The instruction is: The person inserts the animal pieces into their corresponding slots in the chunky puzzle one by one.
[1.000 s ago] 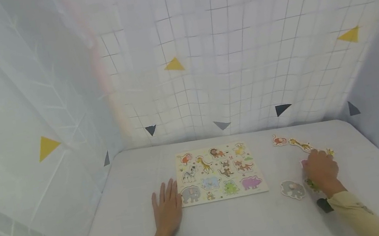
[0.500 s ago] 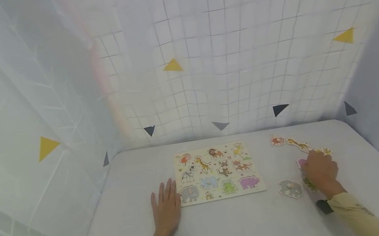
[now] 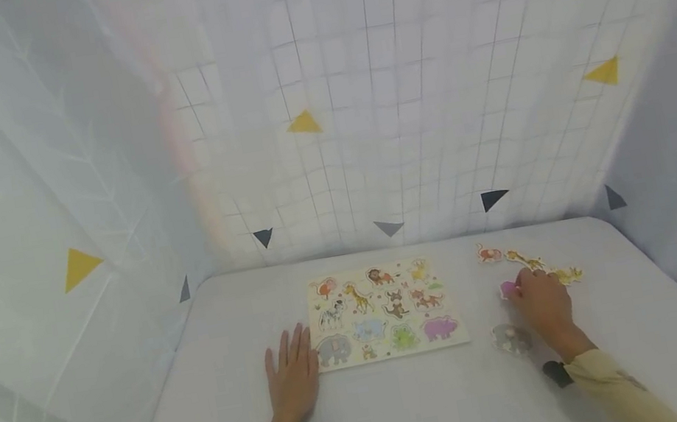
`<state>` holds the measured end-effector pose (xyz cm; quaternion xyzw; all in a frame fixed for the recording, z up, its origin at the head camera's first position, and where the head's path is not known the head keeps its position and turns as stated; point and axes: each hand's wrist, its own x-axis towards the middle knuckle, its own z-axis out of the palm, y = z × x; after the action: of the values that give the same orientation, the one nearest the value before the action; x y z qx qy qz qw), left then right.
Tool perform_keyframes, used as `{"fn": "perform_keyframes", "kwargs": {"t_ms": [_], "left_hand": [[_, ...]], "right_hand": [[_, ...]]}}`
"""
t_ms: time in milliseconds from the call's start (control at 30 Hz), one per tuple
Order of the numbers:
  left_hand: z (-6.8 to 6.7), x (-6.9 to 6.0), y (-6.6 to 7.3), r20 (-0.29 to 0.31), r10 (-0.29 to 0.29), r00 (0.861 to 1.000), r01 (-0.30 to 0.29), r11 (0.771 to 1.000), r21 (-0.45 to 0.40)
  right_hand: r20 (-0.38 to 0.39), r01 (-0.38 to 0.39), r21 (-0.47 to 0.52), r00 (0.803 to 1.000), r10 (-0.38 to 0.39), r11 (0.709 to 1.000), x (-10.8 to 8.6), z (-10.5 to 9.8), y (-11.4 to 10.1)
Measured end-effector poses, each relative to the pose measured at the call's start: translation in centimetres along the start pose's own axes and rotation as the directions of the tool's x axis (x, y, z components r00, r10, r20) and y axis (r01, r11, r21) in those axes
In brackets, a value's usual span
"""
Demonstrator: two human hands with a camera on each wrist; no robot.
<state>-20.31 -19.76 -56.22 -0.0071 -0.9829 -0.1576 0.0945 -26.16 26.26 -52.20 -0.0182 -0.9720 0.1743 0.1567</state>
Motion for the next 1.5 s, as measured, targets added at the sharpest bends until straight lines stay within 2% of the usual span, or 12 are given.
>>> {"fn": "perform_keyframes", "kwargs": {"t_ms": [67,300,500,800,933,1167,1500], "left_hand": [[0.1,0.2,-0.1,-0.011,0.004,1.000,-0.004,1.000,-0.004],[0.1,0.5,0.0,-0.004,-0.015,1.000,0.015,0.999,-0.031],[0.2,0.5,-0.1,-0.026,-0.011,1.000,0.010,0.999,-0.054],[0.4,0.8,-0.3,0.024,-0.025,0.999,0.026,0.999,-0.033],[0.3,0.7,-0.3,0.037,-0.029,0.999,0.030,0.999,-0.035],[0.0,0.5,-0.2,0.007,-0.017,1.000,0.017,1.000,-0.022],[0.3,0.2,-0.1,0.020,-0.026,0.999,0.026,0.999,-0.027]], "right_hand": [[0.013,0.019,-0.002,1.000,-0.019,1.000,0.1,0.1,-0.9],[0.133,0.050,0.009,0.990,-0.050,0.999,0.5,0.8,-3.6],[0.190,0.068,0.032,0.979,-0.073,0.997,0.2,0.8,-6.1],[0.287,0.083,0.013,0.954,-0.083,0.996,-0.4,2.1,-8.8],[0.297,0.101,0.018,0.950,-0.102,0.995,-0.5,2.8,-9.6],[0.299,0.142,0.051,0.942,-0.151,0.989,-1.3,2.8,-10.9],[0.280,0.175,0.031,0.944,-0.176,0.984,-2.0,3.6,-11.2]]}}
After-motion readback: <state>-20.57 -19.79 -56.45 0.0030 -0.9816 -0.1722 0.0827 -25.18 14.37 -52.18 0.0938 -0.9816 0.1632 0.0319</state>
